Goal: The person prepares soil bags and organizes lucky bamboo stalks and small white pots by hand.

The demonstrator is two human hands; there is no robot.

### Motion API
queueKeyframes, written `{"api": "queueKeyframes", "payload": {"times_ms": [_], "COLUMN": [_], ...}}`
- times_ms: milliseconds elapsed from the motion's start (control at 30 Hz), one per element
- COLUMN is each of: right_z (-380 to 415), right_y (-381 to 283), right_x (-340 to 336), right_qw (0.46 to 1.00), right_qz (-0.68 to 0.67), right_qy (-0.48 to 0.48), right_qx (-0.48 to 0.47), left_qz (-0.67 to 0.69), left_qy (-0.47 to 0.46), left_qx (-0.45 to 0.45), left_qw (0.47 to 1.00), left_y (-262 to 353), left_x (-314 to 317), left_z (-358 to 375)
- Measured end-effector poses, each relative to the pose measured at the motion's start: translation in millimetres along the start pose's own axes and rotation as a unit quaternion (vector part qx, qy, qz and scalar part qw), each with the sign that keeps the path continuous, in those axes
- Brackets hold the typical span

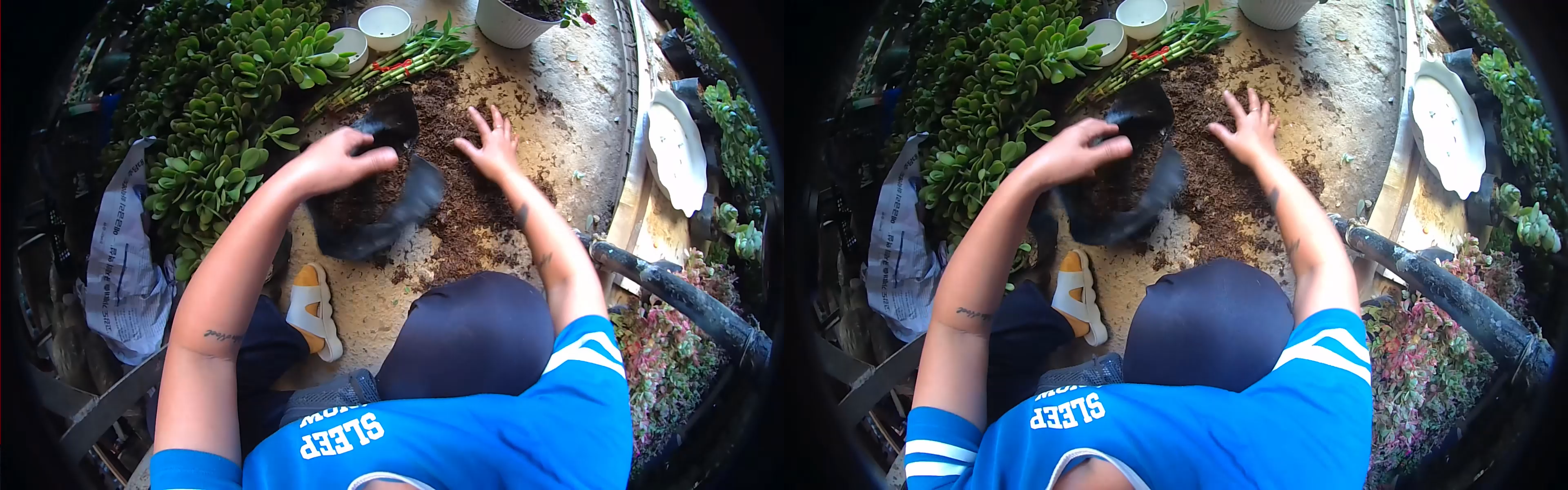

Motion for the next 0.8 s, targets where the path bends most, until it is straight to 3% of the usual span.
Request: {"api": "queueKeyframes", "payload": {"times_ms": [33,67,100,167,233,267,300,400,500,600,633,700,767,800], "right_z": [-7.7,-6.4,-4.0,9.4,21.6,28.3,32.3,40.6,37.8,14.7,7.8,-7.2,-21.8,-23.6], "right_y": [7.9,5.9,-0.2,-20.6,-35.4,-41.6,-47.9,-45.2,-40.3,-14.0,-12.4,-16.9,-39.5,-68.9], "right_x": [-1.8,3.2,6.8,14.8,20.0,22.1,27.1,34.9,25.3,18.5,5.6,-19.5,-38.9,-57.0], "right_qw": [0.995,0.988,0.979,0.97,0.96,0.958,0.968,0.975,0.988,0.973,0.915,0.826,0.825,0.799], "right_qz": [-0.069,-0.09,-0.11,-0.034,-0.015,0.024,0.079,0.104,0.04,-0.178,-0.348,-0.522,-0.542,-0.56], "right_qy": [-0.067,-0.116,-0.163,-0.242,-0.279,-0.286,-0.233,-0.189,-0.133,-0.133,-0.157,-0.172,-0.143,-0.206], "right_qx": [0.041,0.051,0.059,0.018,-0.008,-0.017,-0.04,-0.046,-0.071,0.068,0.129,0.126,0.075,0.075], "left_qz": [0.059,-0.003,-0.042,-0.186,-0.211,-0.195,-0.179,-0.227,-0.129,-0.085,-0.076,-0.089,-0.094,-0.093], "left_qy": [0.016,0.169,0.215,0.24,0.233,0.276,0.318,0.378,0.331,0.311,0.299,0.314,0.31,0.31], "left_qx": [0.011,0.048,0.019,0.02,-0.016,-0.004,0.009,-0.02,-0.083,-0.063,-0.063,-0.062,-0.072,-0.074], "left_qw": [0.998,0.984,0.976,0.952,0.949,0.941,0.931,0.897,0.931,0.945,0.949,0.943,0.944,0.943], "left_y": [0.5,-16.2,-18.8,-30.2,-45.3,-51.6,-53.0,-58.2,-70.1,-69.1,-68.9,-70.2,-71.3,-73.0], "left_x": [-7.5,-12.5,-19.8,-20.3,-9.9,-7.4,-6.9,-8.5,-4.5,2.9,3.8,4.3,3.4,3.5], "left_z": [-1.9,-7.6,1.9,12.8,17.4,17.3,18.7,18.4,16.3,24.2,26.1,29.3,30.9,30.9]}}
Point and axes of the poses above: each hand's wrist, its own z-axis away from the middle knuckle, its own x-axis out of the palm, y = z × x, the point moved 3 cm from there along -z, towards the middle knuckle, and after that the axes turned 9 degrees about -x, right-handed, at the moved point
